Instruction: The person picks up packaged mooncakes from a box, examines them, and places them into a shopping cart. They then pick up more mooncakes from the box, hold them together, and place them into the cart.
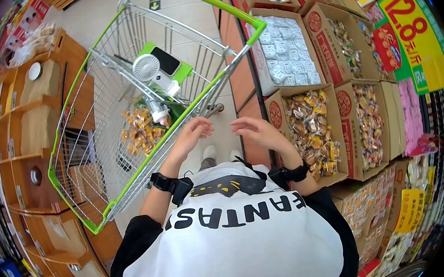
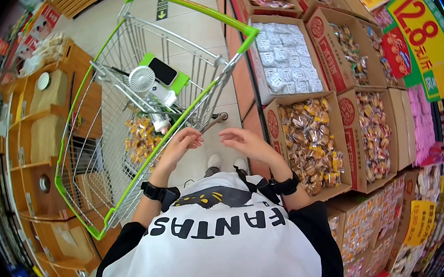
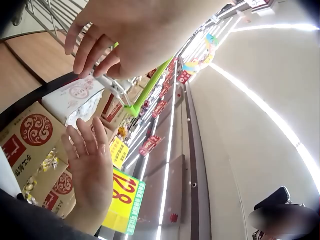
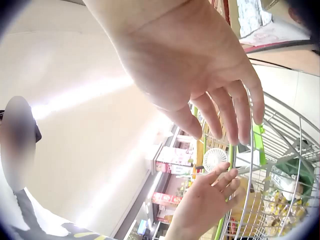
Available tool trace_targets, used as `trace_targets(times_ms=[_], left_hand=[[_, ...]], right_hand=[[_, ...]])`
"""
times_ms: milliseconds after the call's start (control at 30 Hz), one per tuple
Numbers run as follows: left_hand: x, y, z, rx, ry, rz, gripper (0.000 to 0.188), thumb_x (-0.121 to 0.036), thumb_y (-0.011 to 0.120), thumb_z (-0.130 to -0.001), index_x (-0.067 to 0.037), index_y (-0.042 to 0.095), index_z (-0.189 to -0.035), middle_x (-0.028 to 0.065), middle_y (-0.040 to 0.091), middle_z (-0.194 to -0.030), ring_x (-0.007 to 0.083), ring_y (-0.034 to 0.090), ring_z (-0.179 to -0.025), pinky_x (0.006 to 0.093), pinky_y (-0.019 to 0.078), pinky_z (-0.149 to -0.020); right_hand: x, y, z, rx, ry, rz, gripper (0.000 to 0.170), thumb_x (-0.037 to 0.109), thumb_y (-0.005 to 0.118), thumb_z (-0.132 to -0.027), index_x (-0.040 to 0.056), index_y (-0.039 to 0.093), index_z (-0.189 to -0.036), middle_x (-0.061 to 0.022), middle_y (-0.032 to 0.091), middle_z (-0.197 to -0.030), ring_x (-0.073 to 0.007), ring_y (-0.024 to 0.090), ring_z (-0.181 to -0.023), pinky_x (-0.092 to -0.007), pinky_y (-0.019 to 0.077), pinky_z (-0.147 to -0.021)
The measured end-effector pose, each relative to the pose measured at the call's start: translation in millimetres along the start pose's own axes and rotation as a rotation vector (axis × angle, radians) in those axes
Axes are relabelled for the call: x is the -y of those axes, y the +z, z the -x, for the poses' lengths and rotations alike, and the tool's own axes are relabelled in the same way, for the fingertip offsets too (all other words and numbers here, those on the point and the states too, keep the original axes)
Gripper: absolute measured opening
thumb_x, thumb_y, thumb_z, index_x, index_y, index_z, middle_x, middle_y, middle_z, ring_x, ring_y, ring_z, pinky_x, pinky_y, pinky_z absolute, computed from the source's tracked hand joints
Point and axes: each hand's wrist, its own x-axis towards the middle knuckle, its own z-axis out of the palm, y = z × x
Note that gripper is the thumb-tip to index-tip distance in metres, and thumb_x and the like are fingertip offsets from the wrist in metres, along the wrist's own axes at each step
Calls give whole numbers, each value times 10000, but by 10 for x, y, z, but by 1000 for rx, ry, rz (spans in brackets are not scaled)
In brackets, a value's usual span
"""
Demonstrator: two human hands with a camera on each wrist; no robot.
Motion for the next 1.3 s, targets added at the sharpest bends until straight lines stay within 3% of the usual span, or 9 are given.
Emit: trace_targets(times_ms=[700,900,1133,1300], left_hand=[[-128,709,-664,455,-55,-231,178,-144,397,-856,-47,522,-937,42,575,-853,118,537,-804,245,409,-743],[-193,1004,-915,568,-76,-298,172,-143,385,-859,-53,514,-929,47,591,-845,116,541,-817,241,405,-754],[-216,1381,-1043,670,-69,-293,183,-158,373,-870,-63,517,-933,29,595,-847,107,542,-801,231,399,-717],[-206,1599,-1091,728,-90,-305,182,-150,375,-871,-58,516,-939,36,589,-849,108,546,-807,230,410,-721]], right_hand=[[-437,-235,938,-436,44,-74,266,144,508,-820,16,509,-1054,-89,575,-938,-143,542,-866,-258,421,-770],[-610,-389,1396,-730,196,151,263,156,526,-807,19,527,-1031,-108,593,-894,-165,563,-794,-260,444,-712],[-904,-529,2015,-1041,406,202,273,193,540,-791,10,553,-994,-101,603,-824,-170,574,-750,-258,445,-685],[-1054,-542,2233,-1134,341,59,269,202,548,-773,5,576,-954,-102,606,-818,-185,576,-740,-261,444,-677]])
